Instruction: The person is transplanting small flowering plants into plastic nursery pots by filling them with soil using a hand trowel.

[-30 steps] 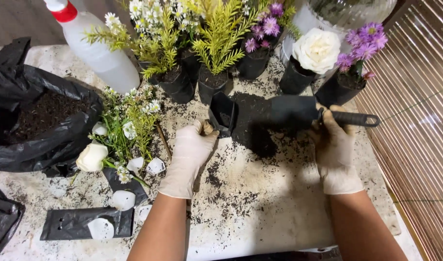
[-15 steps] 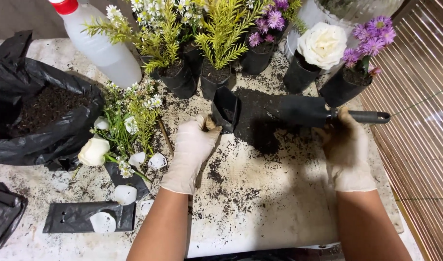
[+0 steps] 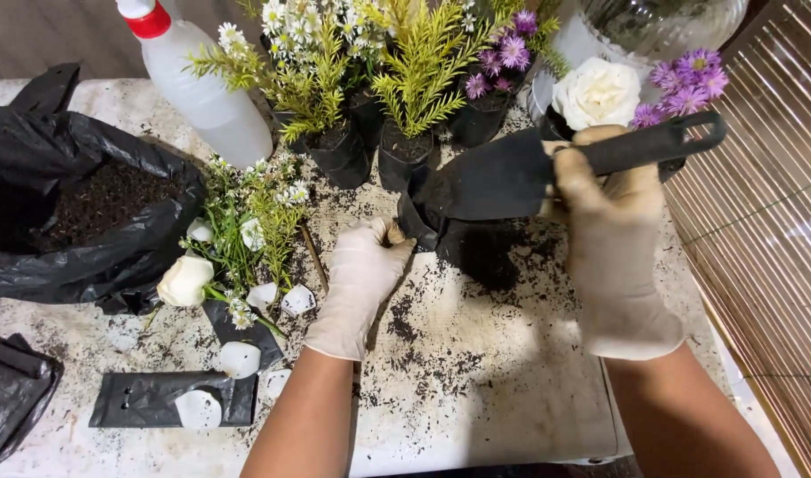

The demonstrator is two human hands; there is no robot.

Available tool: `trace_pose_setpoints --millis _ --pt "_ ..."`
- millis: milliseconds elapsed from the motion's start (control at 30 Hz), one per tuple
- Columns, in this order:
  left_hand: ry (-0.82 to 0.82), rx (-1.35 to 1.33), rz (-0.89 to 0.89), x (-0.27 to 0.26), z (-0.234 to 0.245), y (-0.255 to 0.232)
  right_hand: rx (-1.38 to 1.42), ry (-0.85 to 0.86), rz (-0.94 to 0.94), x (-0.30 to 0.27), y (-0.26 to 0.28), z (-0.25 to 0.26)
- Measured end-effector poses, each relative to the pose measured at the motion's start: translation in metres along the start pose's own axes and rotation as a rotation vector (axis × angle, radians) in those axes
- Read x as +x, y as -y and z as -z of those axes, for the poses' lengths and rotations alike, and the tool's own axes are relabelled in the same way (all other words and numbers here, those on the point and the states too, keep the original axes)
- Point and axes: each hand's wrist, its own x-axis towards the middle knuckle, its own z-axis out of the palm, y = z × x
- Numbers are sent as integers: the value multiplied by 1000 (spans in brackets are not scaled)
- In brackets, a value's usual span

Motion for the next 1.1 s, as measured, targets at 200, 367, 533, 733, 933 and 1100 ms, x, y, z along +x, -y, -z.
trace_pose_setpoints --millis 200,367,533,733,933,1100 --pt "30 37 44 1 0 2 -118 308 493 -17 5 6" --pt "-8 60 61 2 -1 3 -250 68 275 -19 21 35" --pt "-79 83 -141 22 -19 35 -480 -116 -206 -2 16 61" --pt "-77 110 -95 18 -17 31 -264 -168 -263 6 -34 94" --pt "-73 60 -93 20 -18 31 108 -173 -189 12 -75 105" --pt "-56 -1 -86 19 -18 31 302 -89 -193 16 -90 108"
